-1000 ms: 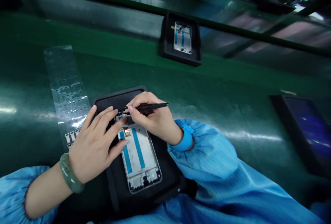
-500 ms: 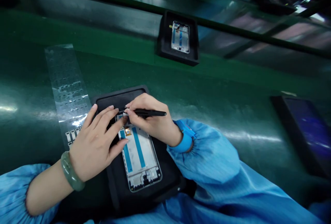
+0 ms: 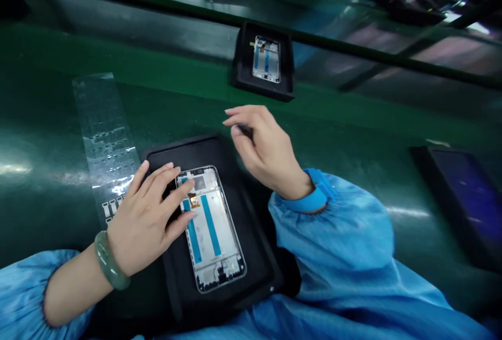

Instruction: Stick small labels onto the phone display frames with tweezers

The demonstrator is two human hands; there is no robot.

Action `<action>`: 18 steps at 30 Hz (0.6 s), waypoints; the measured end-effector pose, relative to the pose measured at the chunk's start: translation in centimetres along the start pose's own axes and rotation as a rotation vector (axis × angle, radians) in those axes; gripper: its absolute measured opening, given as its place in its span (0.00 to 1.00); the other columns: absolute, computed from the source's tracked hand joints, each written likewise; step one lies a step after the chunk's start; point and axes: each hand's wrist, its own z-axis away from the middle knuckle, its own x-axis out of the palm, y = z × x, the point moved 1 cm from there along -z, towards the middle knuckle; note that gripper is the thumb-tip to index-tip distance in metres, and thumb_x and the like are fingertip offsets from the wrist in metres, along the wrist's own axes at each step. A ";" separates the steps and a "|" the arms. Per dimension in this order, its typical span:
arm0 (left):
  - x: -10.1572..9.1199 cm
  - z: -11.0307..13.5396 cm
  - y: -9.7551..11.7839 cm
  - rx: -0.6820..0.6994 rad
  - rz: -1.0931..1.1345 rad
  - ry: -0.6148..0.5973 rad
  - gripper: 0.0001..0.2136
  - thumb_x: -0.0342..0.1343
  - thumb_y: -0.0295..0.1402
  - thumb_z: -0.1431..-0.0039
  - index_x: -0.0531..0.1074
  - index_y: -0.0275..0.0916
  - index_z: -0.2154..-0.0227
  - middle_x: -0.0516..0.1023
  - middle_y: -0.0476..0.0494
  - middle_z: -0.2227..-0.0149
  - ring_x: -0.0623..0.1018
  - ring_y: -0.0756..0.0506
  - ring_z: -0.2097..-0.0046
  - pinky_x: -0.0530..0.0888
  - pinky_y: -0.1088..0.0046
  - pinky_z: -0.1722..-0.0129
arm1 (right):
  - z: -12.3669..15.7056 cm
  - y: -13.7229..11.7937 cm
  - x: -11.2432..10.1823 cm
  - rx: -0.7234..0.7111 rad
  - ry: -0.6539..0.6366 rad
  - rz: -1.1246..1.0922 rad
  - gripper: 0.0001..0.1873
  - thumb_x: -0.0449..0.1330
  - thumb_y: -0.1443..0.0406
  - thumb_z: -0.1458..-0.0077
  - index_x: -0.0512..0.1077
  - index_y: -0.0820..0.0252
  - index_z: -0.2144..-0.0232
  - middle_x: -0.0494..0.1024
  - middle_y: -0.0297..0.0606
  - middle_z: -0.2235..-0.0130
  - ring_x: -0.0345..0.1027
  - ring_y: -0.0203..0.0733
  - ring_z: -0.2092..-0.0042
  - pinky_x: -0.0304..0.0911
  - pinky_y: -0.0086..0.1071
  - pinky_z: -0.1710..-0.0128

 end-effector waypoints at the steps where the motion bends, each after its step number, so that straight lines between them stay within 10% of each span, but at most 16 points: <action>1: 0.0 0.0 0.0 -0.005 0.002 -0.005 0.17 0.47 0.39 0.38 0.65 0.43 0.47 0.64 0.38 0.46 0.61 0.39 0.41 0.51 0.49 0.39 | 0.0 0.7 0.1 0.006 -0.082 0.086 0.12 0.50 0.62 0.40 0.67 0.58 0.56 0.69 0.44 0.51 0.63 0.47 0.48 0.61 0.42 0.51; 6: 0.1 0.0 0.3 -0.013 0.006 -0.017 0.18 0.47 0.39 0.38 0.63 0.43 0.47 0.64 0.39 0.46 0.60 0.39 0.40 0.51 0.49 0.39 | -0.2 3.4 1.7 0.068 -0.316 0.113 0.18 0.56 0.58 0.45 0.70 0.60 0.54 0.71 0.42 0.59 0.67 0.44 0.58 0.64 0.37 0.59; 18: -3.6 1.8 -5.4 -0.395 -0.022 0.223 0.23 0.45 0.42 0.38 0.56 0.37 0.43 0.60 0.32 0.43 0.58 0.35 0.39 0.60 0.52 0.41 | -5.4 10.7 0.5 0.434 0.178 0.141 0.12 0.57 0.60 0.51 0.74 0.66 0.71 0.74 0.40 0.72 0.68 0.42 0.68 0.62 0.34 0.67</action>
